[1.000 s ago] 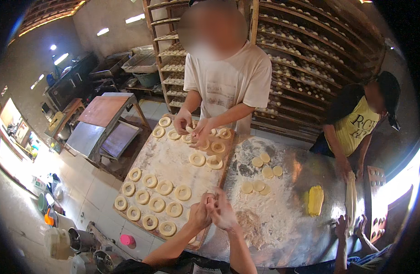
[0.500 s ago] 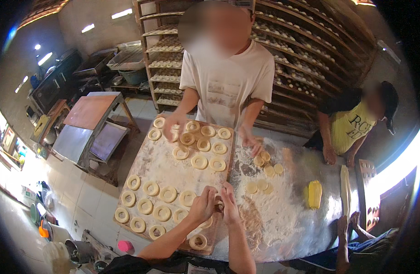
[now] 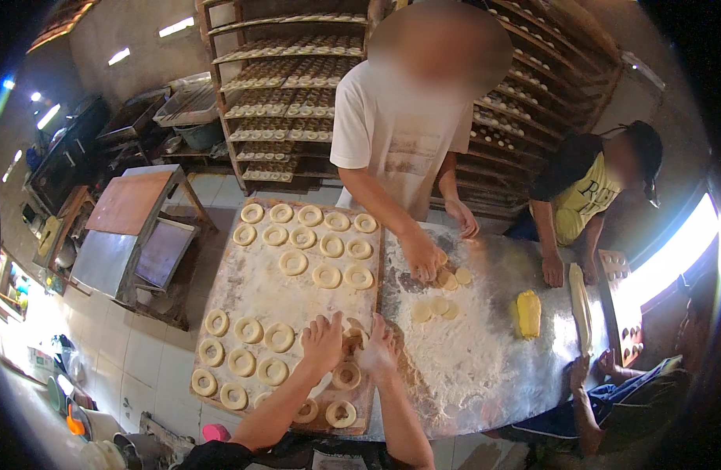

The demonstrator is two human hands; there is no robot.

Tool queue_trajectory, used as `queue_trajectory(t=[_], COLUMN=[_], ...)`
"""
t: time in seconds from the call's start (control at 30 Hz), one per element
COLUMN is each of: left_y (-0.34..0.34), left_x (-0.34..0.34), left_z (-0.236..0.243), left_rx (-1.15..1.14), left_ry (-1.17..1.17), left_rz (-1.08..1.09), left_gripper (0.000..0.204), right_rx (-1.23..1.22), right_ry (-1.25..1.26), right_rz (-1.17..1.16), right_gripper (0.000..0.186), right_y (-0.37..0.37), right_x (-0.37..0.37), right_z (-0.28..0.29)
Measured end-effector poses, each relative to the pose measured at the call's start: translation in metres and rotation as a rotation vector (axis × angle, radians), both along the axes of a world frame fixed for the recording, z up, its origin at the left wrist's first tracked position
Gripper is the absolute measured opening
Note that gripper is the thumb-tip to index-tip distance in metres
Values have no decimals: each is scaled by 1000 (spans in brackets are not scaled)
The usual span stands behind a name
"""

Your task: The person shapes small dough pieces into rings by hand and places them on a wooden board. A coworker also shapes dough and loads trays onto a rack in the background.

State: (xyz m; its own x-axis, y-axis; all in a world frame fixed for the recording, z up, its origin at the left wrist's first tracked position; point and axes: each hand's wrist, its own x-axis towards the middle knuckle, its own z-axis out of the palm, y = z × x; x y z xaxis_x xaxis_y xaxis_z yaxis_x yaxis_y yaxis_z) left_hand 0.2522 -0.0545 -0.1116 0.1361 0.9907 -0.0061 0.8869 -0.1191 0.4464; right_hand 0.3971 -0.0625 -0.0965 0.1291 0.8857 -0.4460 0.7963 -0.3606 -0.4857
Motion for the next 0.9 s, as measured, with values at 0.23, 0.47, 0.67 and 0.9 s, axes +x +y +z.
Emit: queue_trajectory(t=[0.23, 0.47, 0.67, 0.9], left_y=[-3, -6, -7, -24], left_x=[5, 37, 94, 141], left_z=[12, 18, 12, 53], left_rx=[39, 124, 30, -311], left_ry=[-41, -217, -544, -827], left_rz=[39, -10, -82, -36], left_gripper=[61, 55, 35, 29], right_rx=[359, 400, 352, 325], right_ry=[162, -447, 326, 1061], right_rz=[-92, 127, 95, 93], right_gripper=[64, 34, 31, 46], right_y=[10, 65, 38, -15], right_x=[53, 143, 157, 189], right_z=[-11, -22, -5, 41])
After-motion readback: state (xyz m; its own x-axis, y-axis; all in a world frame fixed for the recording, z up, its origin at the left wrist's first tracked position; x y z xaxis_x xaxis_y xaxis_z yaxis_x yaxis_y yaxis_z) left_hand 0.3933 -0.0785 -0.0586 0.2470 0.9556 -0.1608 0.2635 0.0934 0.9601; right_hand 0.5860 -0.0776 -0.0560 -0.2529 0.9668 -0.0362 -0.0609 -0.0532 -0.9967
